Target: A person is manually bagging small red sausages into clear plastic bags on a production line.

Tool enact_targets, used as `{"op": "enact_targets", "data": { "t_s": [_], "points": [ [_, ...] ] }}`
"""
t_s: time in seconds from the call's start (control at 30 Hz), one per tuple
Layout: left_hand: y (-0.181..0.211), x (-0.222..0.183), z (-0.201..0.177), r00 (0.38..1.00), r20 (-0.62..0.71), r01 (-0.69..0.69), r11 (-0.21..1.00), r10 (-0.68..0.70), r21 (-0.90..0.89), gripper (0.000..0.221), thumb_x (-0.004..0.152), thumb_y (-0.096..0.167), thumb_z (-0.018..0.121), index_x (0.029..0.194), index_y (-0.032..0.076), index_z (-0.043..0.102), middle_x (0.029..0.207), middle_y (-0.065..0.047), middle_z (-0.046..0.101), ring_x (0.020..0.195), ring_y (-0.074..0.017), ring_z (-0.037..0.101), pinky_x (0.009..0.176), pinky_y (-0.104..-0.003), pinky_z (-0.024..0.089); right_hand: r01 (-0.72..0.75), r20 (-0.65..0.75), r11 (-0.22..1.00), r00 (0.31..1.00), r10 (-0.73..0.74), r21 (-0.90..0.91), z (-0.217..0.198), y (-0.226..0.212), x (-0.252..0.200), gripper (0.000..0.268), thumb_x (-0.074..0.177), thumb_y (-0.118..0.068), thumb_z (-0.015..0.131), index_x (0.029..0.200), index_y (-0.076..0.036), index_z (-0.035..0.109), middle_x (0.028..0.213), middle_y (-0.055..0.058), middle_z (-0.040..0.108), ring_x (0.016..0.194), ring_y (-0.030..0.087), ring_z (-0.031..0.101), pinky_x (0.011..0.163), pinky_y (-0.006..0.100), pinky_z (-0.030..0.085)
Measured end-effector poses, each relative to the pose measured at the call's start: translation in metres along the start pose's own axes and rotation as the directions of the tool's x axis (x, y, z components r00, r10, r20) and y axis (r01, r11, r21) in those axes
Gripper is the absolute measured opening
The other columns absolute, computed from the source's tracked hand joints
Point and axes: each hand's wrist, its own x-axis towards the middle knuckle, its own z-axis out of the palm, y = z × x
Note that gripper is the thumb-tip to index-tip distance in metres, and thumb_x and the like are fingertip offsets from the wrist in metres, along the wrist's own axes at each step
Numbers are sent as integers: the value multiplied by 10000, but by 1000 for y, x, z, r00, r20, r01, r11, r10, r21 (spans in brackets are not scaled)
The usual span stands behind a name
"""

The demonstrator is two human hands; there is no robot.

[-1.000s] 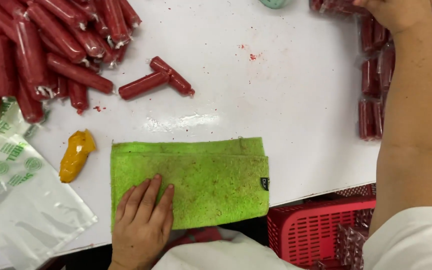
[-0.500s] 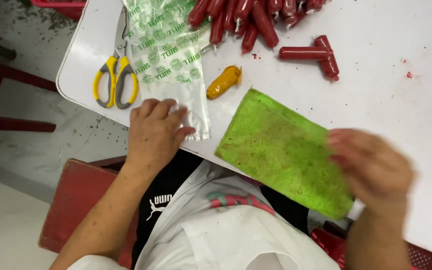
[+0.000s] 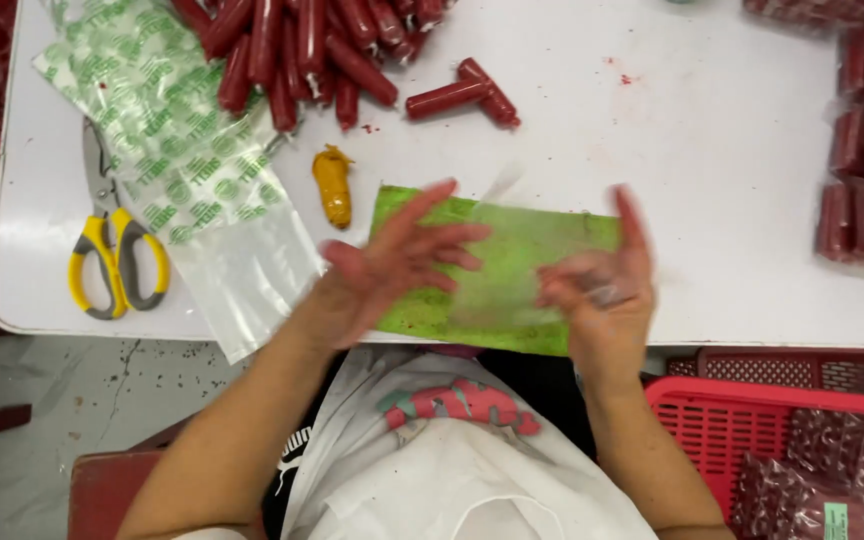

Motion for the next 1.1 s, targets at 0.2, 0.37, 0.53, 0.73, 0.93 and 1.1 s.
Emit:
{"op": "enact_targets", "data": {
  "t_s": [0.2,0.37,0.53,0.73,0.93,1.1],
  "points": [
    [-89,62,86,972,-101,175,942,-211,-288,521,843,104,790,1285,94,516,903,-152,695,717,-187,687,584,-241,563,10,-354,965,929,-106,-262,-67,8,16,903,999,-45,713,1658,-109,99,920,70,696,668,114,620,494,182,478],
    [-90,96,78,898,-398,230,971,-187,63,302,856,283,818,795,17,690,507,-109,631,417,-152,635,353,-229,488,142,-16,359,916,-401,-922,-103,25,13,1227,1015,-211,918,1639,-217,-138,1679,180,-157,1598,388,-52,1358,572,196],
    [-9,116,21,975,-191,153,289,111,945,751,920,441,733,1535,165,400,1318,-199,569,1258,-383,534,1009,-562,478,91,105,93,982,155,-992,-87,33,8,585,996,-548,489,1539,-338,430,1675,160,212,1538,441,72,1162,700,6],
    [-6,160,-74,994,-107,104,-89,-22,991,619,950,-50,464,1536,136,398,1204,-188,595,1088,-370,537,812,-484,500,316,297,229,948,-115,-921,-84,12,1,622,928,-221,715,1500,-240,471,1304,137,603,1125,304,558,919,441,513],
    [2,182,-74,934,356,-358,-95,-37,929,533,979,225,508,1508,284,478,1612,-180,298,1466,-371,282,1178,-503,260,226,255,472,967,-2,-852,-67,48,-9,275,791,-320,834,996,-154,756,932,0,655,883,178,638,764,305,500],
    [-23,195,-60,972,231,-219,-206,37,954,472,1062,339,474,1529,344,404,1241,-130,590,1079,-259,538,932,-402,413,283,278,508,957,-88,-814,-60,38,-9,93,877,-194,758,944,-131,767,925,19,711,856,181,666,763,294,519]
  ]
}}
